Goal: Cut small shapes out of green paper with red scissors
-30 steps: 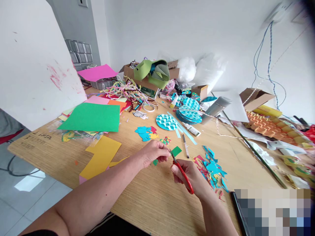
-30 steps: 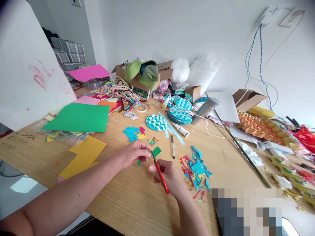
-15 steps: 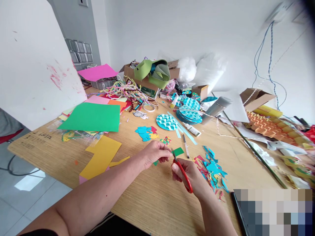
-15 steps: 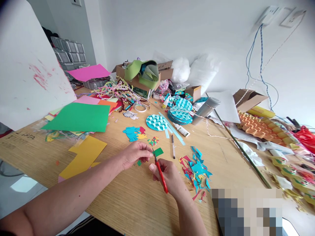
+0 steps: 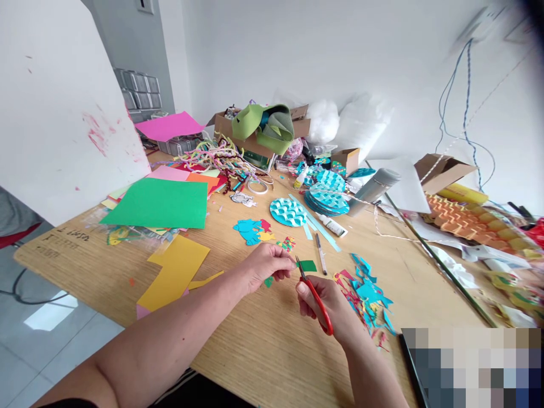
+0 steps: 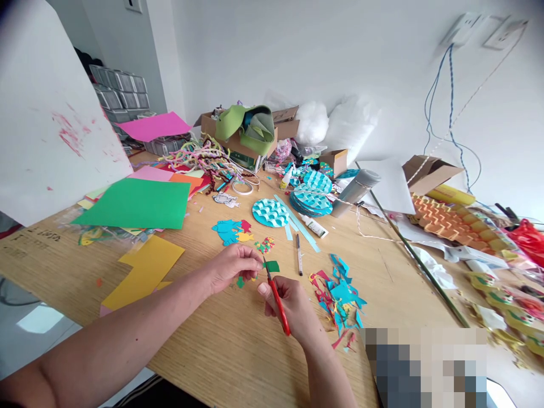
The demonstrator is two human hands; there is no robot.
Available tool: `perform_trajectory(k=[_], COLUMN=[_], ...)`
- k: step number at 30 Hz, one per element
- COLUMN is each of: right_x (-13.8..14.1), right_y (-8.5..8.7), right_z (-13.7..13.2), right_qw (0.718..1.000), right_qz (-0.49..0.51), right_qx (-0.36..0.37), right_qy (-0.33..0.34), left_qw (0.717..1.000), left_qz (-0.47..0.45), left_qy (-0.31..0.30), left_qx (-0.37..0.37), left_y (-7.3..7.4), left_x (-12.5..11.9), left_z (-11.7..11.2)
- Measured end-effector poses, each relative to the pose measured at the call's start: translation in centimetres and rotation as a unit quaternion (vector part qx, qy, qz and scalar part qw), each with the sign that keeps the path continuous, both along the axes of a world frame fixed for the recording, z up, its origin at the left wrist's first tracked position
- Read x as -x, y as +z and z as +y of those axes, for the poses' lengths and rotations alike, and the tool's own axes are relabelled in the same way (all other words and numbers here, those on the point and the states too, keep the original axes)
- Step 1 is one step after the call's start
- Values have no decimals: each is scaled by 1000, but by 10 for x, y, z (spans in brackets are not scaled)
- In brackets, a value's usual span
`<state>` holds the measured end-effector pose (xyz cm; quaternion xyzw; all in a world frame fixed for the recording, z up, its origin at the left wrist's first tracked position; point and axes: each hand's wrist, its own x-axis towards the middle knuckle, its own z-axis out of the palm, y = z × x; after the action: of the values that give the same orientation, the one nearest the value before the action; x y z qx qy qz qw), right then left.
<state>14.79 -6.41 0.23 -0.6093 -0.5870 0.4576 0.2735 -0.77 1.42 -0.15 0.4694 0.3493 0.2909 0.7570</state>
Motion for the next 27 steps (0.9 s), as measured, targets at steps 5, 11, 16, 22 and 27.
perform_trajectory(k=[5,11,16,22,27], right_x=[1,0,-1,-1,-2], right_y=[0,-2,-2,-1,-2], right_z=[0,0,0,1,1], right_qw=[1000,1000,1000,1000,1000], right_qz=[-4,-6,3,2,-7], right_qx=[-7,-4,-6,-9,-10], right_qy=[-9,-1,14,26,21], left_qw=[1000,1000,1000,1000,1000], left_qz=[-2,-7,-4,1,5], left_qy=[-4,12,7,6,6], left_qx=[6,0,-7,-11,-12], left_y=[0,0,0,0,-1], left_x=[-1,-1,-1,-1,-1], left_z=[-1,-2,-2,-2,-1])
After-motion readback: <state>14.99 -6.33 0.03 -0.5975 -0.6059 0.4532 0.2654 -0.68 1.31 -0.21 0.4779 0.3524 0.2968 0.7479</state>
